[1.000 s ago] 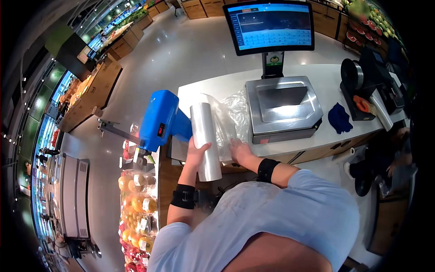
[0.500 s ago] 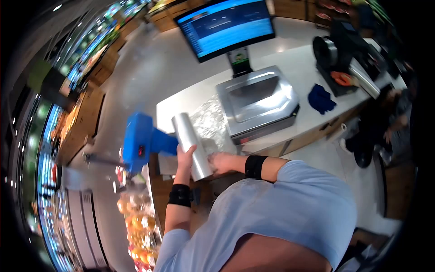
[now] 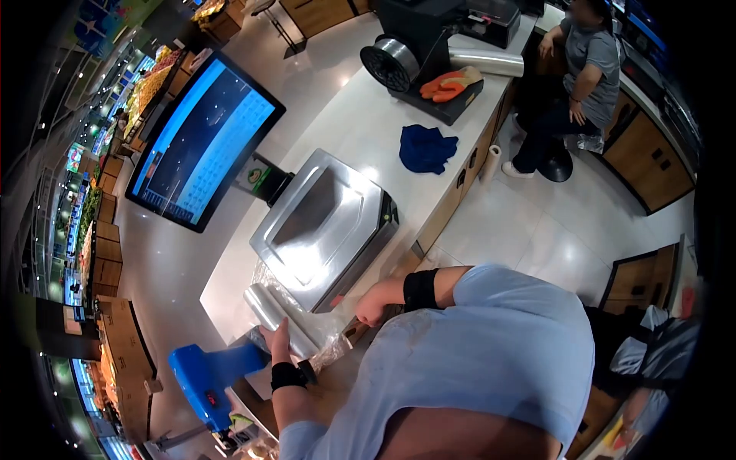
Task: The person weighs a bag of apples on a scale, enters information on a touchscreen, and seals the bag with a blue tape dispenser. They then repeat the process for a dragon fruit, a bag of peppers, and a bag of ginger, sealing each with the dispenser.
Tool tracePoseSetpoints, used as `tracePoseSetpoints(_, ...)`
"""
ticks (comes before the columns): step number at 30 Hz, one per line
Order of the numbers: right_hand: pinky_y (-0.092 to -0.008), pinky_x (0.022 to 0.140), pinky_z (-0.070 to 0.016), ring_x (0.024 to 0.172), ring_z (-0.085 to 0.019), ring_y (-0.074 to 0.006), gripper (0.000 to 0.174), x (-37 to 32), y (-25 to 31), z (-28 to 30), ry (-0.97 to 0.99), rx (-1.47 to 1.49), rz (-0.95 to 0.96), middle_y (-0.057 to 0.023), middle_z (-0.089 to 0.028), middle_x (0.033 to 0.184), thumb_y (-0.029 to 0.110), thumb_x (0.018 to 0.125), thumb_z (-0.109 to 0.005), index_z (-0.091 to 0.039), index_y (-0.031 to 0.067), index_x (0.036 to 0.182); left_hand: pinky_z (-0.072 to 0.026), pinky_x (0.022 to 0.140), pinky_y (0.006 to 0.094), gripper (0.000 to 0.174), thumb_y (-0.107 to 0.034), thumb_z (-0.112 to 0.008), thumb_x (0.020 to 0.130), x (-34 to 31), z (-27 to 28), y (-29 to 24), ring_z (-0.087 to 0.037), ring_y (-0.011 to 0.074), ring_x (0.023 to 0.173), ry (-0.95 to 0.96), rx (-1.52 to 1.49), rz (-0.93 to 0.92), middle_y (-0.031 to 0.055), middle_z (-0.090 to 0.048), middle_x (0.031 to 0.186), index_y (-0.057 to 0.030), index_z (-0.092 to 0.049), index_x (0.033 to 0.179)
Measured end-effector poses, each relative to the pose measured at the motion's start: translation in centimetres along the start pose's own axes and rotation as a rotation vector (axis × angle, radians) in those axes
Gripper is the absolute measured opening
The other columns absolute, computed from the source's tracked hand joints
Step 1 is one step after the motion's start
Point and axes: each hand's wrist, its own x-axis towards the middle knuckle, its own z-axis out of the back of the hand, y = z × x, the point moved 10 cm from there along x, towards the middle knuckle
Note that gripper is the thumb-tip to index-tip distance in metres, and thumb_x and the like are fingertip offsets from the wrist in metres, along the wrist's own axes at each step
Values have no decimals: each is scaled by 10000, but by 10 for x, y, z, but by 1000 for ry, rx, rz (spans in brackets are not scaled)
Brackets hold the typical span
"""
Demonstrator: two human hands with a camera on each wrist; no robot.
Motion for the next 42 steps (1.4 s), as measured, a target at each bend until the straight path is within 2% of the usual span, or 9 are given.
tracePoseSetpoints(4, -435, 582, -419, 621, -575, -276, 156, -5, -51, -7, 80, -59, 84, -109, -652, 675, 188, 691, -644, -685, 38, 702, -422, 992, 400, 954, -342, -779, 696, 10, 3, 9, -529, 376, 1185, -101, 157, 5, 260, -516, 1292, -24, -257, 1428)
tracePoseSetpoints(5, -427, 579, -427, 615, -575, -272, 179, 2, -68, -16, 80, -63, 293, -104, -658, 679, 227, 698, -646, -697, 57, 718, -424, 988, 402, 951, -358, -774, 695, -4, 9, 4, -535, 381, 1179, -92, 169, 116, 261, -529, 1277, -31, -261, 1427)
tracePoseSetpoints(7, -383, 628, -470, 680, -616, -222, 252, -28, -82, 1, 109, 145, -53, -94, -695, 770, 280, 772, -635, -711, 44, 816, -436, 971, 402, 934, -371, -767, 696, -15, 11, -8, -553, 386, 1157, -114, 185, 145, 256, -553, 1251, -44, -277, 1420)
tracePoseSetpoints(14, -379, 674, -478, 723, -627, -222, 283, -28, -83, 9, 201, 84, 48, -95, -698, 785, 253, 730, -713, -711, 13, 879, -451, 933, 396, 865, -334, -756, 712, -33, 15, -36, -584, 372, 1108, -187, 151, 98, 242, -586, 1209, -7, -326, 1387)
tracePoseSetpoints(20, -340, 725, -499, 765, -629, -185, 351, -23, -68, -8, 322, 73, -48, -83, -710, 859, 350, 844, -622, -708, 31, 960, -434, 975, 390, 938, -423, -732, 739, -35, 23, -34, -539, 377, 1170, -168, 234, 102, 267, -540, 1262, 6, -262, 1429)
tracePoseSetpoints(24, -307, 712, -480, 744, -606, -139, 383, -10, -106, -23, 230, 174, -90, -60, -693, 826, 388, 900, -578, -693, 23, 920, -436, 974, 408, 904, -454, -740, 713, -41, 34, -34, -549, 370, 1168, -191, 253, 149, 248, -564, 1248, -18, -327, 1388)
tracePoseSetpoints(28, -352, 694, -479, 722, -606, -203, 427, -15, -137, -20, -58, 186, -107, -82, -680, 789, 440, 893, -571, -683, 29, 925, -440, 975, 412, 901, -474, -744, 707, -34, 34, -23, -556, 361, 1165, -166, 265, 169, 236, -566, 1253, -29, -351, 1385)
tracePoseSetpoints(38, -333, 709, -497, 738, -627, -160, 321, -56, -132, -1, -212, 326, -124, -63, -683, 848, 341, 908, -574, -652, 42, 997, -444, 969, 421, 897, -427, -754, 699, -28, 20, -17, -554, 372, 1165, -234, 267, 121, 239, -576, 1237, -34, -344, 1394)
tracePoseSetpoints(42, -336, 760, -496, 815, -637, -193, 322, -77, -107, 11, -368, 122, -64, -97, -690, 917, 318, 899, -568, -643, 28, 1020, -444, 969, 413, 812, -389, -769, 693, -34, 17, -22, -549, 386, 1163, -289, 218, 40, 248, -579, 1227, 9, -435, 1316)
